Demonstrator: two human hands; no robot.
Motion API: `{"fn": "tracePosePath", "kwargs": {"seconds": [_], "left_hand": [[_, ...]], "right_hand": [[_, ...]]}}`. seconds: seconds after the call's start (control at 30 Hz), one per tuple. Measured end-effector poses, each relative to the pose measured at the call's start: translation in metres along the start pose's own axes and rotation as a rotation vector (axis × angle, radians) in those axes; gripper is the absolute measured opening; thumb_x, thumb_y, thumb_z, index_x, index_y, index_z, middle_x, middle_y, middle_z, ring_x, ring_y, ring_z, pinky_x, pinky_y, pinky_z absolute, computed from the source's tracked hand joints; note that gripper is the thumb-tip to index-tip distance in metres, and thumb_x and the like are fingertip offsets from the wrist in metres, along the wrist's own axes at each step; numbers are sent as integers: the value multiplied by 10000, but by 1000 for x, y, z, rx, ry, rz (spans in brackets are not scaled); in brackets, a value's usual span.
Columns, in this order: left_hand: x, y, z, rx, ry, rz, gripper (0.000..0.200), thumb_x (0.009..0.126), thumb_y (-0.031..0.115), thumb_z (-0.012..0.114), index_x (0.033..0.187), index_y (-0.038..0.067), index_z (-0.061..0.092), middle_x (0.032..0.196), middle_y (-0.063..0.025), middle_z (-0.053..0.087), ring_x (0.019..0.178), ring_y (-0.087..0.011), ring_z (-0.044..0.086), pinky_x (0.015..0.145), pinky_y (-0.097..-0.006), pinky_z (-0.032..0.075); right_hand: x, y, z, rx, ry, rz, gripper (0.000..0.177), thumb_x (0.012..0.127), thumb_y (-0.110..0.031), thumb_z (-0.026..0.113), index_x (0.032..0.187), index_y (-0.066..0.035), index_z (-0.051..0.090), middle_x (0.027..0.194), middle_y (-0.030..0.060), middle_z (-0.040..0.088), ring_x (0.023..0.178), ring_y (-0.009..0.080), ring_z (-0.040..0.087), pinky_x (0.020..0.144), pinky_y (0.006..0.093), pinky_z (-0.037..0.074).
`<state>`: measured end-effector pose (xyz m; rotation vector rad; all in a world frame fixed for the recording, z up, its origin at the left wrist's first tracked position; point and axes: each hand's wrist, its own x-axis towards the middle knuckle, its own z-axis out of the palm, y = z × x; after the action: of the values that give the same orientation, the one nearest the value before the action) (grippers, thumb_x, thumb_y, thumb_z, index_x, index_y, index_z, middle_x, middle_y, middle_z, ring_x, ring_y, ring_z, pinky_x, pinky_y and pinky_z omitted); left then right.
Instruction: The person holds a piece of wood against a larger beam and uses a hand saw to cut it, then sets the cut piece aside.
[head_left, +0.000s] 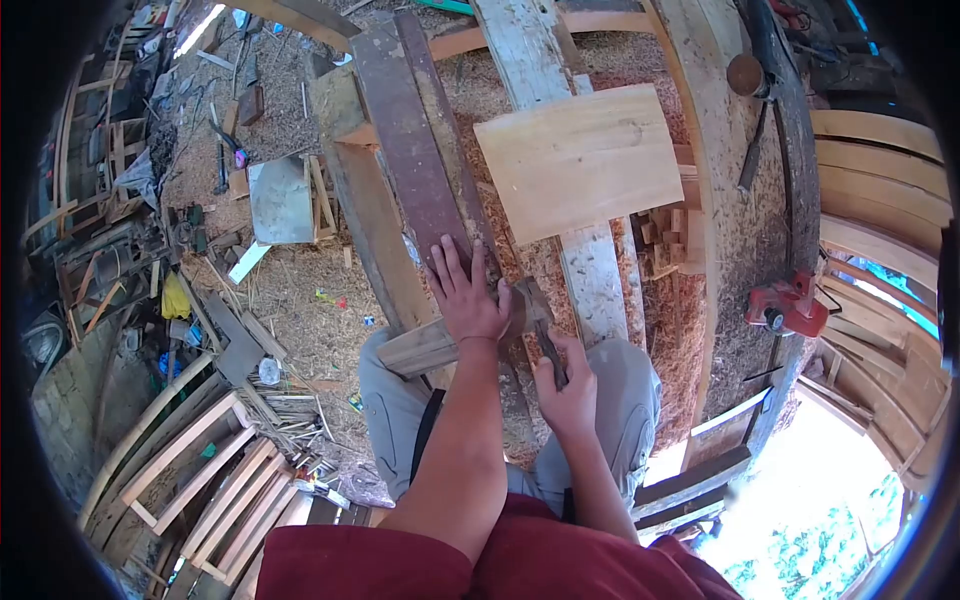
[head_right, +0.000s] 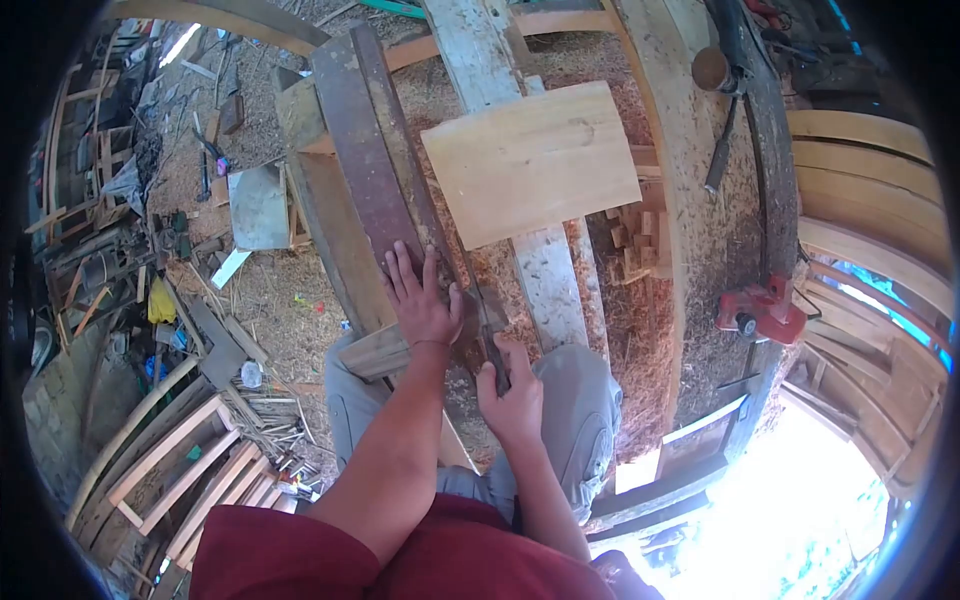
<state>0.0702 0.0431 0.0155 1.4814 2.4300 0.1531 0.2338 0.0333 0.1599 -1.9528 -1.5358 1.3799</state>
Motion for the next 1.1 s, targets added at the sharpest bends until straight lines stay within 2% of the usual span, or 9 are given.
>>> {"fn": "tracePosePath", "kwargs": {"seconds": [0.23, 0.33, 0.37, 0.47, 0.57, 0.67, 0.8, 0.9, 1.1], "left_hand": [[-1, 1, 0, 4, 2, 12, 716, 965, 388, 602, 1644, 185, 509, 1827, -231, 196, 1694, -458, 139, 1368, -617, 84], [-2, -1, 2, 6, 16, 16, 709, 958, 371, 601, 1636, 181, 515, 1826, -232, 197, 1692, -459, 146, 1367, -617, 87], [-11, -2, -1, 9, -6, 6, 707, 959, 368, 601, 1635, 181, 516, 1826, -234, 197, 1692, -460, 148, 1367, -618, 88], [-4, 1, 0, 7, -8, 0, 702, 958, 364, 601, 1632, 182, 516, 1824, -239, 199, 1690, -463, 153, 1366, -620, 91], [-3, 0, 3, 17, 4, 14, 702, 958, 366, 601, 1631, 183, 516, 1822, -242, 200, 1689, -464, 157, 1364, -622, 94], [-9, -1, 2, 22, 5, 18, 699, 959, 369, 601, 1627, 179, 518, 1821, -245, 201, 1688, -466, 157, 1362, -627, 99], [-3, -2, 2, 12, 10, 25, 700, 957, 365, 607, 1626, 176, 517, 1821, -249, 196, 1686, -475, 157, 1356, -641, 105], [-6, -3, 4, 13, 21, 26, 699, 962, 402, 591, 1619, 173, 529, 1822, -244, 205, 1688, -469, 160, 1359, -641, 108], [-4, -1, 5, 51, 13, 53, 752, 941, 370, 632, 1650, 170, 481, 1831, -241, 174, 1694, -464, 144, 1357, -643, 107]], "right_hand": [[-15, 12, -14, 70, -49, 102, 354, 972, -99, 705, 1319, -34, 672, 730, 119, 652, 550, 203, 595, 581, 354, 496], [-7, -2, -9, 117, -32, 104, 355, 971, -89, 703, 1321, -35, 668, 752, 132, 672, 573, 199, 627, 610, 335, 518], [-19, -10, -19, 94, -12, 85, 367, 970, -74, 698, 1333, -31, 661, 836, 172, 737, 685, 244, 751, 686, 343, 576], [-51, 1, -40, 118, -72, 173, 361, 977, -67, 690, 1335, -23, 667, 1030, 205, 766, 808, 218, 742, 759, 352, 576], [-14, 7, -5, 124, -43, 113, 382, 965, -67, 694, 1341, -8, 659, 1061, 230, 801, 1048, 427, 802, 859, 433, 626], [-9, 9, -13, 117, -41, 89, 380, 961, -70, 697, 1335, -9, 663, 1071, 242, 791, 1052, 444, 793, 862, 437, 625], [-40, 0, -42, 156, -132, 248, 372, 959, -66, 695, 1327, -22, 664, 996, 244, 777, 1009, 408, 811, 852, 426, 625], [1, 15, 3, 89, 12, -13, 360, 985, -78, 692, 1339, -15, 673, 913, 170, 782, 742, 175, 751, 716, 333, 575], [-34, -1, -32, 145, -74, 211, 389, 975, -89, 691, 1360, -50, 661, 811, 146, 727, 705, 192, 708, 671, 364, 544]]}}
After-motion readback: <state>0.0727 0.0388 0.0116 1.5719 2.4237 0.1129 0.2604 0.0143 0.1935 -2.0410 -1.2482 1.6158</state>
